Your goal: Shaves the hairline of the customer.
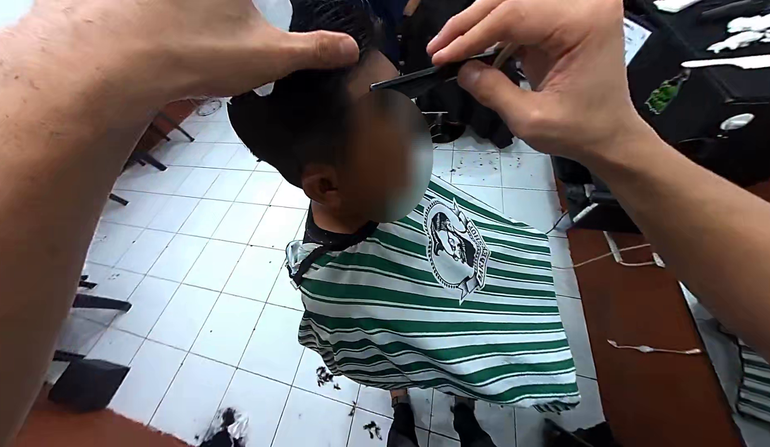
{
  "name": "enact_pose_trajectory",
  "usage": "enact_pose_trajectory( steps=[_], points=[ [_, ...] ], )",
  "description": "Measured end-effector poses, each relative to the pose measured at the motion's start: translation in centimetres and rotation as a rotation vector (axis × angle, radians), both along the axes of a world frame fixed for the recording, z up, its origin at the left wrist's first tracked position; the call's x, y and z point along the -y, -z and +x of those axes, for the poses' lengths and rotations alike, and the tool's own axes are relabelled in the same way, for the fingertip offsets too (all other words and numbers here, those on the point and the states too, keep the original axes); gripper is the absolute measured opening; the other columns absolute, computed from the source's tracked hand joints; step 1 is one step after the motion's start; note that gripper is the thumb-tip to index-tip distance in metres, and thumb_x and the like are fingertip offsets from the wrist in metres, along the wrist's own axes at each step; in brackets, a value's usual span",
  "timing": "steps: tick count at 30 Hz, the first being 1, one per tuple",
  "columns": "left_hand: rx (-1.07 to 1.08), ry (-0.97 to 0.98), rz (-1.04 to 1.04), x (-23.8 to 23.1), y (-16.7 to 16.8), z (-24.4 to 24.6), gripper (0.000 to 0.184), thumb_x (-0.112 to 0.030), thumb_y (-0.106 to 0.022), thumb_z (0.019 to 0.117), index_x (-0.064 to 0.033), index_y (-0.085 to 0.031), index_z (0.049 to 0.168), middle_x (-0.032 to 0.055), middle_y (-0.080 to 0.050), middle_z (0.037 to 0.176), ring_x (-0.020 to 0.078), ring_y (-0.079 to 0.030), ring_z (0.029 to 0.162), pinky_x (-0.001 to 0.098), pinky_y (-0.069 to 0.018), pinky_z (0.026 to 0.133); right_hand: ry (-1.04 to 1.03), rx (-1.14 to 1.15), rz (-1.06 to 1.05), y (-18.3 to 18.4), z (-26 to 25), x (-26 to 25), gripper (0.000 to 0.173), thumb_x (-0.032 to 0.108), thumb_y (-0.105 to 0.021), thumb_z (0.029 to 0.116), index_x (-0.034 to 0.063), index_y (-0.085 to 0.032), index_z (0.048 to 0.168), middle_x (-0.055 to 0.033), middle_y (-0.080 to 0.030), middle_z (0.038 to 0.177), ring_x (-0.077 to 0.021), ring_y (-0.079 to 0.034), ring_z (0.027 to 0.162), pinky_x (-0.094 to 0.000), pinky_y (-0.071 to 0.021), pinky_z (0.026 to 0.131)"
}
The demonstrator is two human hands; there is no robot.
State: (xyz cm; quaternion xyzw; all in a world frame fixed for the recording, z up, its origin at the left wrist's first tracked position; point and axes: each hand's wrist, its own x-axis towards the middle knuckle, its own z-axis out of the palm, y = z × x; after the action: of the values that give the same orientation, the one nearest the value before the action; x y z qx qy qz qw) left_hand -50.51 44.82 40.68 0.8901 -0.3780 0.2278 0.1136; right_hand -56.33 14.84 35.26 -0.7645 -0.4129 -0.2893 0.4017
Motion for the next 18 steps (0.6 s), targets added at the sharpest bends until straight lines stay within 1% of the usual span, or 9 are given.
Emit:
enact_pose_trajectory(
  steps=[1,2,3,5,6,7,8,10,18],
  points=[
    [-0.199,-0.182,0.092,0.3,-2.7,-0.9,0.065,-0.076,-0.062,0.0837,-0.0169,-0.071,0.108,0.005,-0.069,0.097,0.0166,-0.067,0.093,0.0479,-0.052,0.079,-0.009,0.01,-0.014,0.0,0.6,0.0,0.02,0.01,-0.059,0.0985,0.0012,-0.073,0.111,-0.0089,-0.072,0.118,-0.0145,-0.068,0.113,-0.0335,-0.057,0.098],
    [-0.23,-0.226,0.117,0.2,-3.4,-0.4,0.07,-0.082,-0.063,0.0768,-0.0202,-0.072,0.109,0.0072,-0.07,0.098,0.0206,-0.068,0.093,0.0549,-0.0517,0.078,-0.005,0.016,-0.027,0.2,1.2,0.0,0.02,0.011,-0.059,0.0985,0.0023,-0.073,0.11,-0.0082,-0.072,0.118,-0.0144,-0.068,0.113,-0.0337,-0.0565,0.098],
    [-0.145,-0.147,0.147,-0.9,-2.9,1.5,0.065,-0.083,-0.061,0.0777,-0.0276,-0.073,0.108,0.0042,-0.07,0.093,0.0164,-0.068,0.086,0.0514,-0.053,0.069,0.005,0.02,-0.038,0.3,1.7,-0.1,0.02,0.012,-0.059,0.0985,0.0033,-0.073,0.111,-0.0075,-0.072,0.117,-0.0139,-0.067,0.113,-0.0331,-0.0556,0.097],
    [0.052,0.106,0.21,-3.3,-0.7,7.5,0.044,-0.079,-0.056,0.0854,-0.0483,-0.068,0.114,-0.0112,-0.065,0.088,-0.0065,-0.063,0.076,0.0253,-0.053,0.056,0.016,0.02,-0.051,0.5,2.5,-0.1,0.02,0.014,-0.059,0.0987,0.0048,-0.072,0.111,-0.0063,-0.072,0.117,-0.0126,-0.067,0.112,-0.0314,-0.056,0.096],
    [0.017,0.126,0.195,-3.0,0.9,8.3,0.038,-0.071,-0.059,0.0891,-0.0461,-0.068,0.116,-0.0126,-0.065,0.091,-0.0095,-0.061,0.08,0.0215,-0.0529,0.061,0.01,0.013,-0.049,0.5,2.8,-0.1,0.02,0.013,-0.058,0.0983,0.0049,-0.071,0.111,-0.006,-0.072,0.118,-0.012,-0.067,0.112,-0.0306,-0.0559,0.095],
    [-0.034,0.083,0.092,-1.8,3.6,7.7,0.029,-0.059,-0.063,0.0932,-0.0375,-0.071,0.111,-0.0112,-0.066,0.09,-0.0083,-0.061,0.081,0.0194,-0.052,0.067,0.002,0.005,-0.046,0.5,3.2,-0.1,0.02,0.013,-0.058,0.0979,0.0046,-0.071,0.112,-0.0056,-0.072,0.118,-0.0111,-0.067,0.112,-0.0294,-0.0557,0.095],
    [-0.065,0.037,-0.146,0.4,7.3,6.3,0.024,-0.041,-0.068,0.0952,-0.0188,-0.075,0.1,-0.0033,-0.068,0.087,-0.0009,-0.061,0.078,0.0211,-0.0469,0.071,-0.007,-0.003,-0.048,0.5,3.5,0.0,0.021,0.012,-0.058,0.0977,0.0042,-0.071,0.112,-0.0052,-0.072,0.118,-0.0098,-0.067,0.112,-0.0279,-0.0553,0.096],
    [-0.115,-0.083,-0.318,3.9,9.4,3.5,0.025,-0.03,-0.068,0.0959,-0.0057,-0.072,0.093,0.0003,-0.067,0.082,0.002,-0.059,0.075,0.0182,-0.0427,0.074,-0.019,-0.006,-0.056,0.6,4.1,0.0,0.021,0.013,-0.059,0.0981,0.0039,-0.071,0.112,-0.0051,-0.072,0.118,-0.0091,-0.066,0.111,-0.0274,-0.0549,0.095],
    [-0.15,-0.195,-0.25,3.1,7.7,3.4,0.029,-0.039,-0.07,0.0955,-0.0108,-0.074,0.102,-0.0023,-0.07,0.088,0.0016,-0.062,0.08,0.0201,-0.0456,0.076,-0.033,0.046,-0.108,1.4,5.8,-0.4,0.023,0.018,-0.058,0.1,0.0024,-0.069,0.112,-0.0083,-0.071,0.12,-0.0137,-0.065,0.117,-0.0314,-0.0546,0.1]
  ],
)
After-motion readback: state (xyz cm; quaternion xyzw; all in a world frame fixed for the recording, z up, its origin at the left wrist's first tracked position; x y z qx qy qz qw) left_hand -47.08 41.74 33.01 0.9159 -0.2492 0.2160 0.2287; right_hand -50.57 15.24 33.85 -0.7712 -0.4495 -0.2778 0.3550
